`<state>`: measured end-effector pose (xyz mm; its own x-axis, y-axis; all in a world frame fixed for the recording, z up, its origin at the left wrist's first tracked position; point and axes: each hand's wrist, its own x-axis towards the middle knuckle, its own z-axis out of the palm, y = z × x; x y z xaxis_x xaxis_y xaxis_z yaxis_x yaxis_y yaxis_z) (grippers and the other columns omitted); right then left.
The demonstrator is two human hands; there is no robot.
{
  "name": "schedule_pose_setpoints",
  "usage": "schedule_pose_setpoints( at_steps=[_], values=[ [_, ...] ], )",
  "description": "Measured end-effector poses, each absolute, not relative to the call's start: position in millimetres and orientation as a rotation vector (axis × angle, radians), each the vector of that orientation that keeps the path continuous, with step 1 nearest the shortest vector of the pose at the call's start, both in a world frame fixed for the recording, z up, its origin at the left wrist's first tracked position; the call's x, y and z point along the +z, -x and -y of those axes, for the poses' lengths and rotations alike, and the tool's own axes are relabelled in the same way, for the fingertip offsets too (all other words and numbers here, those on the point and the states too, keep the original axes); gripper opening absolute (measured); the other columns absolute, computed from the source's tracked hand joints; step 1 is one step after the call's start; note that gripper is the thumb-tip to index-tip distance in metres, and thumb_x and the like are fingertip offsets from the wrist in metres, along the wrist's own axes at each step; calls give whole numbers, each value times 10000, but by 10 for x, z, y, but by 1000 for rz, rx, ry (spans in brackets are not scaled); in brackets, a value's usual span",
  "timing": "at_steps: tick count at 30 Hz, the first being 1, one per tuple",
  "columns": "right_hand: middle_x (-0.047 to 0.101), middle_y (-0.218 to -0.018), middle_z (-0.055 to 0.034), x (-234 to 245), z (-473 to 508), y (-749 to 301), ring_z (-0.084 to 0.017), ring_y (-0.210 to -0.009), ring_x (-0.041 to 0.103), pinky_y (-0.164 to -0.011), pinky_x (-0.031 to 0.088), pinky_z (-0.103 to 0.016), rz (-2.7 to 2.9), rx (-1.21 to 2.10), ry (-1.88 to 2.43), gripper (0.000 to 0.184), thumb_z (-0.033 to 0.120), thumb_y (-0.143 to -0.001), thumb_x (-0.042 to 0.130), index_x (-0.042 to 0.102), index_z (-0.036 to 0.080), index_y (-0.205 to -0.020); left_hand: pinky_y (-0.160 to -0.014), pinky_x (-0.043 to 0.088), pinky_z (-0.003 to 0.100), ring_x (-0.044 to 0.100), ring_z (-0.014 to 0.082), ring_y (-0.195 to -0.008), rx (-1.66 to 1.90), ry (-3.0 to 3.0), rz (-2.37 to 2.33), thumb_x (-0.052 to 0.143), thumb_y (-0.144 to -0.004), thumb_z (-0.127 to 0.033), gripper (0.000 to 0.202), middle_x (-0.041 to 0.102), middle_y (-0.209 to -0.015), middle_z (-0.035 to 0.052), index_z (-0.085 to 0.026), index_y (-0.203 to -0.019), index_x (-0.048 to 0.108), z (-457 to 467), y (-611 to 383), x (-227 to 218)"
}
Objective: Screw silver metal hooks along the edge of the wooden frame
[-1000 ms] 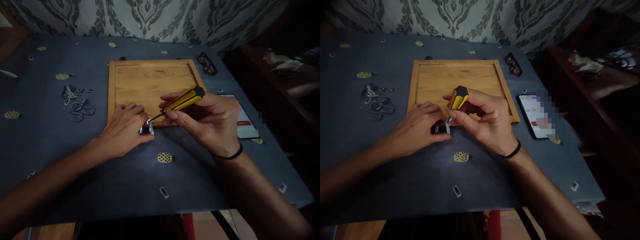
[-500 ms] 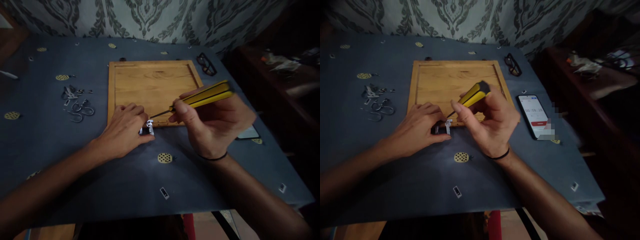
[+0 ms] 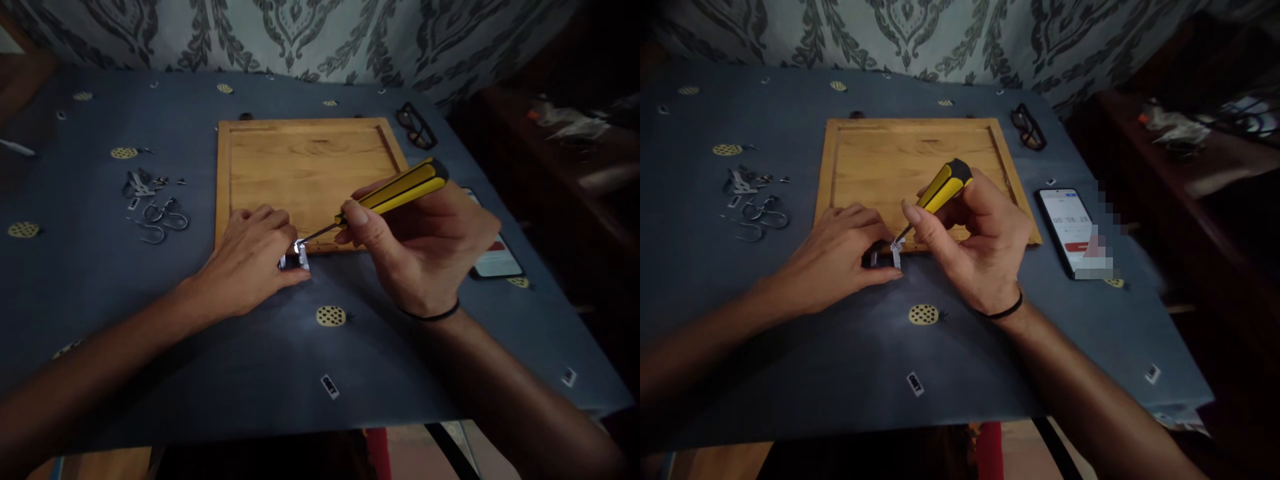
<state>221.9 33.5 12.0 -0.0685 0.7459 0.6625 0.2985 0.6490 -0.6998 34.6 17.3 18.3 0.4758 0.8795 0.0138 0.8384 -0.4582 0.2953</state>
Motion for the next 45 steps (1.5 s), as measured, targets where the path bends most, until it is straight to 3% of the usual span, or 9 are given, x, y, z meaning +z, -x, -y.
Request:
schedule_pose_setpoints(
  at_steps=[12,20,28,35,38,45],
  values=[
    [639,-699,34,119,-351,-2227,-113,-523,592,-483,508,-266,1732,432,921,202,422,-840,796,677,262,-805,-936,431,472,588,312,-1074,230,-2491,-1481,742,-882,-439,288,668,-1011,79,-161,-946,702,-172,-343,175],
    [662,-700,37,125,-373,-2220,-122,-531,621,-486,517,-274,1791,431,906,261,430,-807,827,638,253,-781,-944,423,477,582,321,-1099,204,-2467,-1491,762,-871,-423,300,674,-1051,79,-159,-1004,715,-169,-352,200],
    [518,-528,59,83,-379,-2136,-113,-477,524,-434,437,-262,1718,183,935,371,474,-807,816,560,245,-667,-960,420,484,578,317,-1121,231,-2474,-1477,743,-884,-408,278,681,-1102,81,-169,-1021,707,-171,-348,178],
    [590,-647,31,220,-289,-2165,-125,-549,579,-482,477,-272,1577,176,942,266,361,-862,766,615,244,-677,-917,429,452,590,301,-1062,230,-2494,-1482,732,-888,-437,282,672,-1005,72,-166,-956,696,-166,-340,188],
    [592,-647,21,259,-279,-2190,-148,-590,589,-529,489,-299,1560,163,996,250,362,-869,752,626,260,-679,-914,427,448,589,294,-1056,240,-2490,-1476,734,-887,-444,283,670,-1008,66,-170,-947,699,-167,-336,191],
    [606,-636,36,188,-316,-2207,-142,-516,576,-477,468,-317,1605,267,969,240,426,-838,793,632,271,-750,-936,432,477,591,317,-1081,215,-2483,-1470,728,-893,-438,296,672,-1025,87,-162,-997,704,-172,-340,194]
  ],
)
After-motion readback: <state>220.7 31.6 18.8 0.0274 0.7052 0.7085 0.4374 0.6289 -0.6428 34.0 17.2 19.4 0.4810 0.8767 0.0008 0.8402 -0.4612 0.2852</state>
